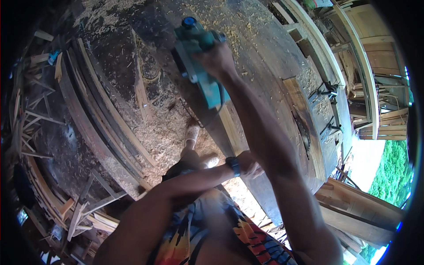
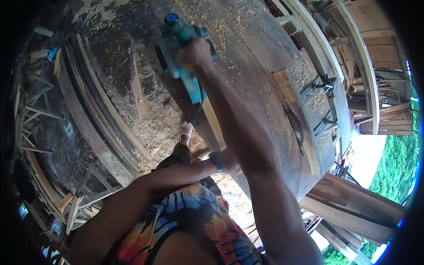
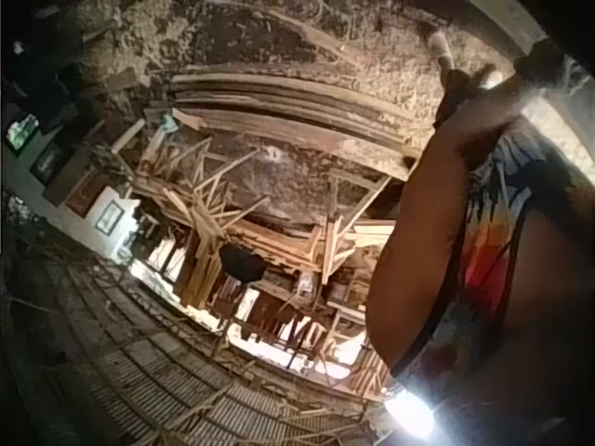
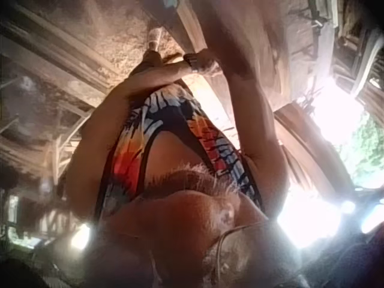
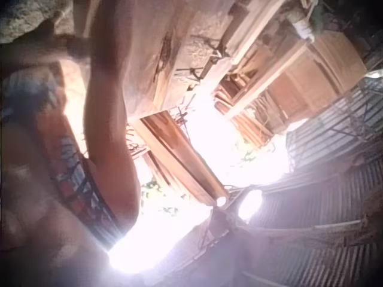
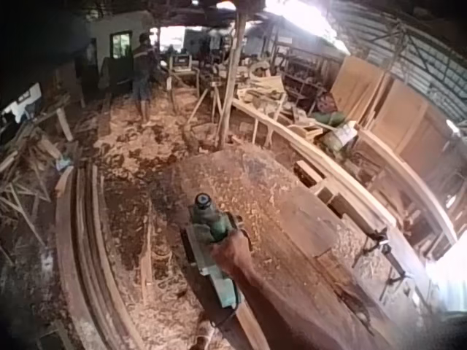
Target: The person uses a handheld power planer to smooth the surface of a wooden board and then positions the board under a drill press to create holes at marked points.
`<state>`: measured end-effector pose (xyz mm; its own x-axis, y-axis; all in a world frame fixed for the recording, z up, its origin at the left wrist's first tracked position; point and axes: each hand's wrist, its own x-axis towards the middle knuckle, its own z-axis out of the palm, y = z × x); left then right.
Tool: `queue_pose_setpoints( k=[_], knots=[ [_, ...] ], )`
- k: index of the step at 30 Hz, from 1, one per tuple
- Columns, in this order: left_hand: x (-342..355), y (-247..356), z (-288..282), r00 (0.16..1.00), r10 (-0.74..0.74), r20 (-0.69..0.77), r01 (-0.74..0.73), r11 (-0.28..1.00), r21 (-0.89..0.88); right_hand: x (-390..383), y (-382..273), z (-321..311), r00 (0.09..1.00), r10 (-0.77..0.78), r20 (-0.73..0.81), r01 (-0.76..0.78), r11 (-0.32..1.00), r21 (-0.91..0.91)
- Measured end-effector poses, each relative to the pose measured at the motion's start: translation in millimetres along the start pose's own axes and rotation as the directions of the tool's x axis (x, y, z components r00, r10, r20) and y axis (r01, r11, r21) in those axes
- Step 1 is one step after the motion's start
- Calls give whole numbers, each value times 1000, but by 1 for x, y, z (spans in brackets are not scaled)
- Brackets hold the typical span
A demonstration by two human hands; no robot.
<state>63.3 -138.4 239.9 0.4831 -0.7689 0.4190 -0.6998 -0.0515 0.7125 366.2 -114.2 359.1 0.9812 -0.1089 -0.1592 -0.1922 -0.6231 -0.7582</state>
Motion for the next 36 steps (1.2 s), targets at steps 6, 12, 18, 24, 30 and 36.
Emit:
queue_pose_setpoints(
  k=[6, 12, 18, 24, 30, 36],
  knots=[
    [-87, -27, -169, 891, -454, -18, 441, 874, -203, -151, 34, -58, 994, -1, -107, 12, 995, 104],
    [-100, -115, -238, 441, -893, -92, 864, 450, -225, -313, 87, -112, 911, 398, -110, -384, 914, 132],
    [11, -103, -196, 176, -839, 515, 914, -55, -401, -391, 79, -137, 786, 563, -255, -519, 825, 224],
    [12, -114, -153, 165, -870, 465, 907, -52, -419, -405, 78, -136, 703, 567, -429, -430, 819, 379],
    [-56, -117, -200, 316, -919, 235, 620, 13, -785, -344, 85, -131, 827, 447, -341, -412, 895, 172],
    [-129, -119, -298, 215, -965, 150, 491, -26, -871, -243, 100, -110, 923, 335, -189, -314, 940, 134]
  ],
)
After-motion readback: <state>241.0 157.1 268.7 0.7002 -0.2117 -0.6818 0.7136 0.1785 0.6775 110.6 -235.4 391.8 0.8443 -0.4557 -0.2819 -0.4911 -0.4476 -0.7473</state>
